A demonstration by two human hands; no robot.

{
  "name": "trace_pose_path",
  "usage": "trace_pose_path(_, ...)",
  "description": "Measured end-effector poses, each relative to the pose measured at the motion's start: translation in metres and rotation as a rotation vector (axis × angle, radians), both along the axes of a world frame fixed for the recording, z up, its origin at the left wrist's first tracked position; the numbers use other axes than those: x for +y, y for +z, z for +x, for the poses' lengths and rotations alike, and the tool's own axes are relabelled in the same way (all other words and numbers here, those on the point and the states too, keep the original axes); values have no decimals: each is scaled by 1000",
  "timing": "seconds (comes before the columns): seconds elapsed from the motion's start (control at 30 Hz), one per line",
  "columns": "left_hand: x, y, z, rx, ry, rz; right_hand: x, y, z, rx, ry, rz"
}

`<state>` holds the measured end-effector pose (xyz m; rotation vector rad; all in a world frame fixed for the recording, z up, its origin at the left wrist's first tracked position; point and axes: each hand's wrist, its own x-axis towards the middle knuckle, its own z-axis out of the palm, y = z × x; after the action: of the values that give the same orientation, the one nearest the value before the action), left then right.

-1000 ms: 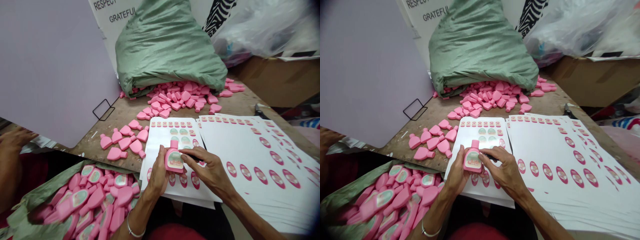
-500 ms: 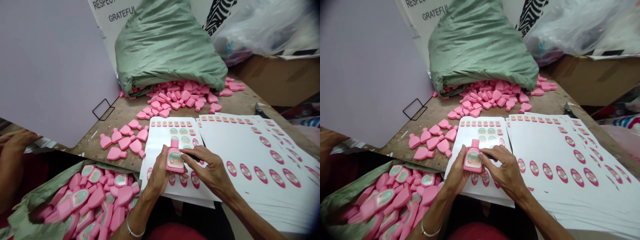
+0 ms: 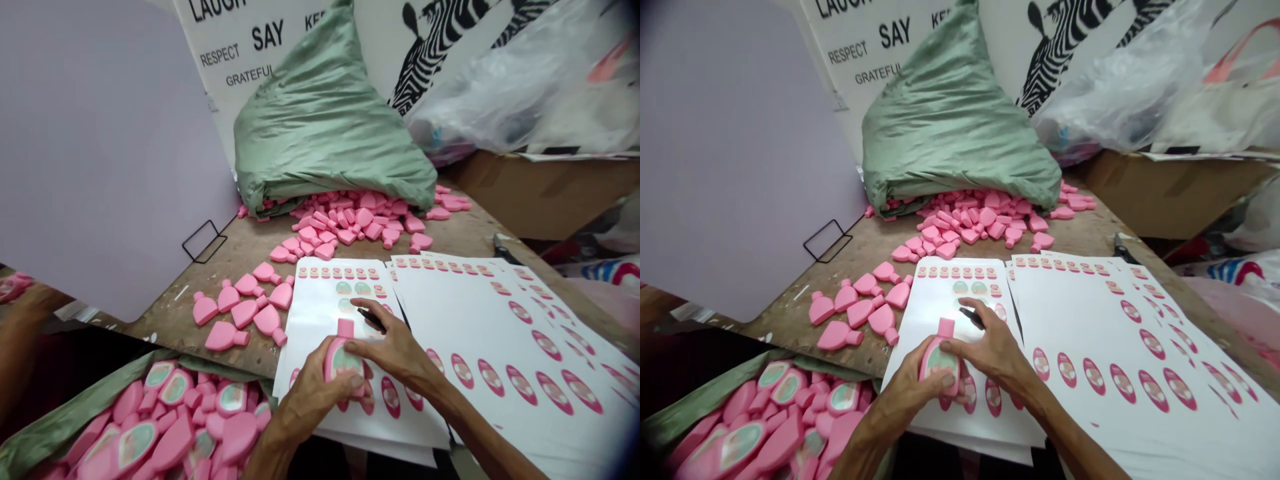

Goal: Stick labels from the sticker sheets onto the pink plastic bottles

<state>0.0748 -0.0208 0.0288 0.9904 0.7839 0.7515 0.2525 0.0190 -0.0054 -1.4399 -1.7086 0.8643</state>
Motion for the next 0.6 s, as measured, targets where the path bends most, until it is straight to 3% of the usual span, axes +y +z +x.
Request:
trace_pose_path(0.07,1,-7,-15,65,85,-8,29,-8,7,-40,-37,52)
trace_pose_path(0.13,7,-17,-34,240,295,47,69,-13,11,-133,-101,114)
trace_pose_path(0.23,25,-33,-66,665,607,213,134,-20,2,-341,-220,200)
trace_pose_path(0.37,51,-48,-95,1191,813,532,193,-30,-26,-418,-297,244)
trace_pose_path(0.43,57,-48,-98,1290,896,702,205,-32,-34,-414,-313,256)
trace_pose_path(0.5,58,-41,-93,1235,908,779,205,-29,-34,-411,-309,257)
trace_pose_path(0.6,58,-26,-73,913,820,654,176,-13,-26,-375,-203,283)
